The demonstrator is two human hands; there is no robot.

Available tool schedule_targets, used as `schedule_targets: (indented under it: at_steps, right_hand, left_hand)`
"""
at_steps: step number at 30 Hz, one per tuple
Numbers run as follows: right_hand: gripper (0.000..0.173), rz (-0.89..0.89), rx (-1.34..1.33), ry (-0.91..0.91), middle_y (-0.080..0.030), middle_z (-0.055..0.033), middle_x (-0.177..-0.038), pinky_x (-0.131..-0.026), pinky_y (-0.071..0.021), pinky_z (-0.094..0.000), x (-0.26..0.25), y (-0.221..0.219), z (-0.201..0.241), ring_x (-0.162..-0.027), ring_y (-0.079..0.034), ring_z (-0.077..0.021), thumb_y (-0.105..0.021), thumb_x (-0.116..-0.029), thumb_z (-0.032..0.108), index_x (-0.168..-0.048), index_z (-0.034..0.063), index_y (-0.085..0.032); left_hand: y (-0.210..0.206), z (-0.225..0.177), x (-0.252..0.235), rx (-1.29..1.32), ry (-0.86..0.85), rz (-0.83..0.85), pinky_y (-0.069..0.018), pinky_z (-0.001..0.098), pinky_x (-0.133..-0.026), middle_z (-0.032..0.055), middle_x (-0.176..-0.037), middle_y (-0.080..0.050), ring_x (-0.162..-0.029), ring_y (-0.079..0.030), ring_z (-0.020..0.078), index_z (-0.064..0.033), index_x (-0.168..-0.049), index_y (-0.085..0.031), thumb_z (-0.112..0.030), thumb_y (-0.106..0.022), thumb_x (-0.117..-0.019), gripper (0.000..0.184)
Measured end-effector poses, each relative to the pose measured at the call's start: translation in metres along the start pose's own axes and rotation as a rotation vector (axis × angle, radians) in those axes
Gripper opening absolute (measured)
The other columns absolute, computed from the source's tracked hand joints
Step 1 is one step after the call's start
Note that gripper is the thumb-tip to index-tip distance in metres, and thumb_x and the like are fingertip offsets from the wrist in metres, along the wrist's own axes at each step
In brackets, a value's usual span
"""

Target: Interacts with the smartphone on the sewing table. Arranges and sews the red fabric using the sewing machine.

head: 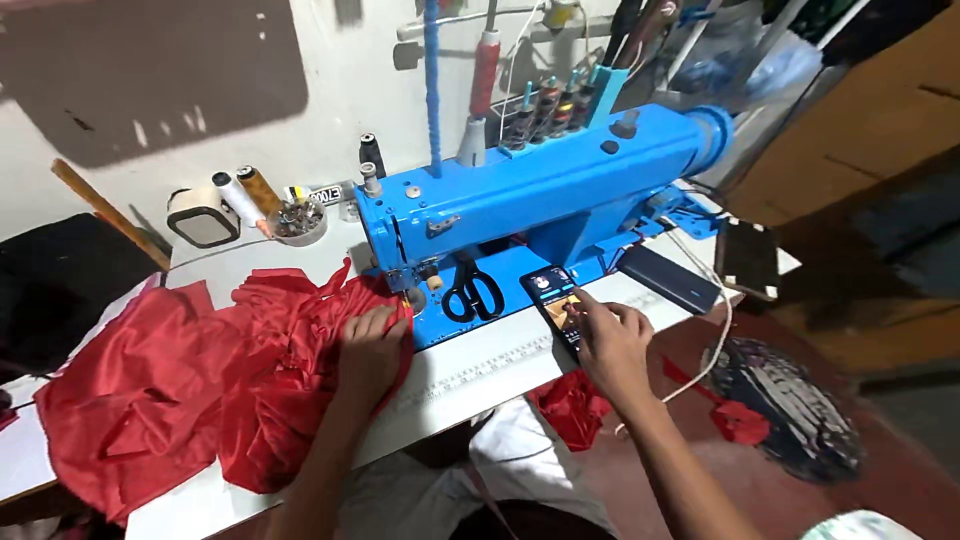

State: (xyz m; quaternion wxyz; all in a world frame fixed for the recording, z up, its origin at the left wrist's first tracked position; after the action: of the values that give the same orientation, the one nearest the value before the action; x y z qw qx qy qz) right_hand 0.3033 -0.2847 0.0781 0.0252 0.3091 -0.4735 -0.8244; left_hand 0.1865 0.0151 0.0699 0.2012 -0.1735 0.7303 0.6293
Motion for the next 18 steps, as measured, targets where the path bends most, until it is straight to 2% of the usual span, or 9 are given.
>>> schedule_targets:
  at_steps: [4, 7, 8, 11, 14, 16, 18]
  right_hand:
    - [0.041, 0.009, -0.023, 0.006, -0.073, -0.0159, -0.118, -0.104, -0.0288, -0.0775, 0.005, -0.003, -0.004, -0.116, -0.061, -0.0502, -0.051, -0.1014, 0.005, -0.141, 0.0044, -0.060]
    - [0.042, 0.008, -0.030, 0.010, -0.073, -0.0193, -0.116, -0.105, -0.0262, -0.0802, 0.008, 0.000, -0.007, -0.115, -0.061, -0.0533, -0.050, -0.0993, 0.001, -0.139, 0.0021, -0.061]
    - [0.041, 0.010, -0.026, 0.012, -0.073, -0.0196, -0.114, -0.104, -0.0264, -0.0802, 0.008, -0.001, -0.007, -0.114, -0.061, -0.0533, -0.050, -0.0992, 0.001, -0.139, 0.0016, -0.061]
    - [0.040, 0.071, -0.059, 0.028, -0.073, -0.0196, -0.112, -0.104, -0.0287, -0.0794, -0.002, -0.012, -0.008, -0.115, -0.062, -0.0520, -0.050, -0.1015, 0.003, -0.140, 0.0014, -0.060]
    - [0.048, 0.213, -0.204, -0.007, -0.067, -0.0167, -0.132, -0.110, -0.0280, -0.0742, -0.018, -0.023, -0.020, -0.130, -0.053, -0.0495, -0.049, -0.1048, 0.009, -0.153, 0.0069, -0.047]
    - [0.050, 0.221, -0.256, -0.032, -0.066, -0.0161, -0.134, -0.112, -0.0286, -0.0720, -0.023, -0.020, -0.027, -0.132, -0.052, -0.0468, -0.049, -0.1050, 0.009, -0.155, 0.0102, -0.045]
    - [0.050, 0.204, -0.285, -0.046, -0.069, -0.0164, -0.127, -0.110, -0.0347, -0.0674, -0.023, -0.012, -0.034, -0.127, -0.056, -0.0438, -0.045, -0.1043, 0.009, -0.154, 0.0090, -0.045]
  left_hand:
    - [0.031, -0.021, 0.039, 0.033, 0.167, -0.064, -0.0549, 0.0548, -0.091, 0.0187, -0.111, -0.073, -0.105, -0.070, 0.0379, -0.0057, -0.109, -0.078, -0.021, -0.057, -0.0991, 0.028]
    - [0.042, -0.030, 0.074, -0.021, 0.270, -0.057, -0.0590, 0.0508, -0.078, 0.0199, -0.102, -0.074, -0.093, -0.073, 0.0371, -0.0017, -0.102, -0.078, -0.028, -0.062, -0.0951, 0.031]
    - [0.044, -0.029, 0.084, -0.045, 0.308, -0.043, -0.0590, 0.0515, -0.078, 0.0210, -0.102, -0.073, -0.092, -0.073, 0.0384, -0.0005, -0.103, -0.077, -0.029, -0.063, -0.0942, 0.033]
    - [0.047, -0.020, 0.096, -0.058, 0.421, 0.004, -0.0566, 0.0568, -0.086, 0.0272, -0.112, -0.070, -0.102, -0.070, 0.0458, 0.0039, -0.117, -0.072, -0.025, -0.065, -0.0941, 0.038]
    - [0.044, -0.012, 0.089, -0.071, 0.452, 0.054, -0.0533, 0.0629, -0.088, 0.0301, -0.118, -0.068, -0.108, -0.066, 0.0504, 0.0033, -0.125, -0.069, -0.019, -0.063, -0.0959, 0.037]
    - [0.042, -0.010, 0.082, -0.082, 0.428, 0.061, -0.0523, 0.0647, -0.085, 0.0292, -0.114, -0.069, -0.105, -0.067, 0.0501, 0.0030, -0.118, -0.072, -0.015, -0.062, -0.0963, 0.030]
    - [0.045, -0.014, 0.076, -0.110, 0.345, 0.004, -0.0536, 0.0620, -0.081, 0.0260, -0.105, -0.072, -0.098, -0.070, 0.0460, 0.0020, -0.107, -0.076, -0.012, -0.061, -0.0951, 0.023]
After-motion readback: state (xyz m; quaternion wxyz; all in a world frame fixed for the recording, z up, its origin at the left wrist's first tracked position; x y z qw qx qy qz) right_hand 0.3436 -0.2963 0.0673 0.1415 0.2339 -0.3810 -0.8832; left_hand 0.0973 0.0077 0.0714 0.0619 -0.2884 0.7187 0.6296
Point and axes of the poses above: each hand's wrist, its own x-axis away from the middle knuckle, its own y-axis out of the back of the hand, z = x × y, the point moved 9 cm from there along -x, towards the middle knuckle
